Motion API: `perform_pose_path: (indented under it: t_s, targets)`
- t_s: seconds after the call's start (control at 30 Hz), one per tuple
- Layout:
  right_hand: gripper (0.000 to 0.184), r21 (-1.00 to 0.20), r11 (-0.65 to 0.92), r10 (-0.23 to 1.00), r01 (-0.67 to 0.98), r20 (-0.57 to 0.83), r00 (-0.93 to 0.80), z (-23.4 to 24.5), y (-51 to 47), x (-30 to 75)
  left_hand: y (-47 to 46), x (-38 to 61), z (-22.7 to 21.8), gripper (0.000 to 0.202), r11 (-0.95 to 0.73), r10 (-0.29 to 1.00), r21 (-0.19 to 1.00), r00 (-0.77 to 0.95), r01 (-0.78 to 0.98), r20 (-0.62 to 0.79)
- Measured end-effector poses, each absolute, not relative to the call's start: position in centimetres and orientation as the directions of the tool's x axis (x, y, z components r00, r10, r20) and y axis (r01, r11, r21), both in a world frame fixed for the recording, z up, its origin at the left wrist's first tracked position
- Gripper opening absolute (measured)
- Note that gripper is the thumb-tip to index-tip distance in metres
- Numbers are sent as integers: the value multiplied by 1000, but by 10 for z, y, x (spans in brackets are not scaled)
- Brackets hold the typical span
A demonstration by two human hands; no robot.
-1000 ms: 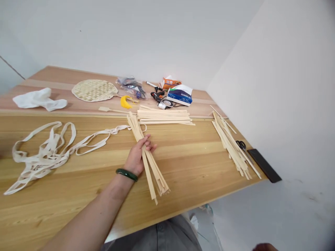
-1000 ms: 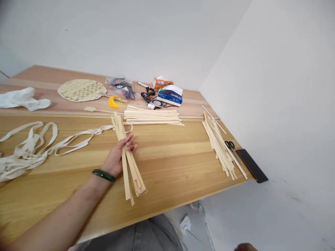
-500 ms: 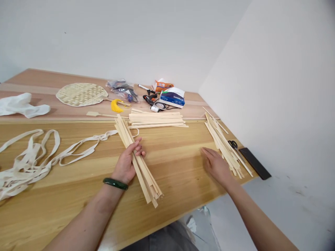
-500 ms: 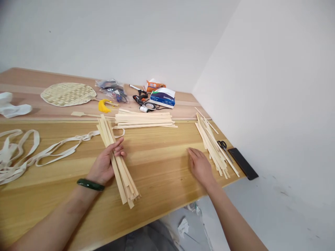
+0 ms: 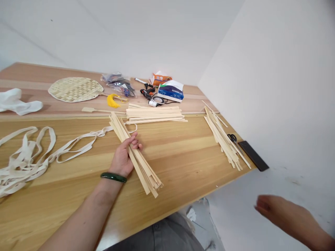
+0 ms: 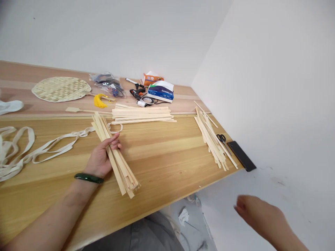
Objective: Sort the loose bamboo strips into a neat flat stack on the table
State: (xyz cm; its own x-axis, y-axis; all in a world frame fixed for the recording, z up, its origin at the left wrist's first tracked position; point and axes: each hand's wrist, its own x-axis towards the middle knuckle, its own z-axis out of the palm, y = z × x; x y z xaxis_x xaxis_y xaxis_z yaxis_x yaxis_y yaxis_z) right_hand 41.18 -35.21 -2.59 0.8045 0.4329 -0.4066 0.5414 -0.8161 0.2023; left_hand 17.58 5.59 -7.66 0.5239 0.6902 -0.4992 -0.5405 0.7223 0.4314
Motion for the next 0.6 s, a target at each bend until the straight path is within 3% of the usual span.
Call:
perform_pose_path:
  t_s: [0.03, 0.07, 0.13, 0.23, 0.3, 0.37, 0.43, 0.5, 0.6]
  targets:
    - [29, 183, -822, 466, 540, -330, 821, -33, -336, 407, 55, 176, -76, 18, 722, 690, 436, 525, -537, -497]
    - [32, 83, -821, 538, 564, -215, 815, -43, -317, 402, 54, 176, -76, 18, 722, 692, 441, 526, -534, -495]
    - [37, -131, -649, 759, 750, -30, 651, -61, -283, 390, 53, 176, -76, 19, 719, 695, 452, 526, -528, -490]
    - [47, -237, -461, 884, 855, -41, 466, -74, -281, 376, 54, 176, -77, 21, 712, 702, 466, 520, -525, -487]
    - [45, -169, -567, 819, 806, -214, 532, -66, -315, 372, 55, 176, -77, 22, 711, 703, 470, 519, -522, -486]
    - [32, -4, -710, 641, 704, -416, 645, -48, -355, 373, 55, 176, -76, 23, 711, 703, 470, 520, -522, -486]
    - [25, 100, -766, 512, 636, -504, 696, -32, -377, 375, 55, 176, -76, 23, 711, 703, 470, 521, -523, -484]
    - [31, 91, -788, 514, 608, -447, 732, -28, -368, 380, 54, 175, -76, 22, 710, 704, 470, 526, -524, -478]
    - [45, -19, -769, 632, 639, -172, 756, -46, -315, 389, 53, 175, -77, 22, 708, 706, 475, 534, -523, -464]
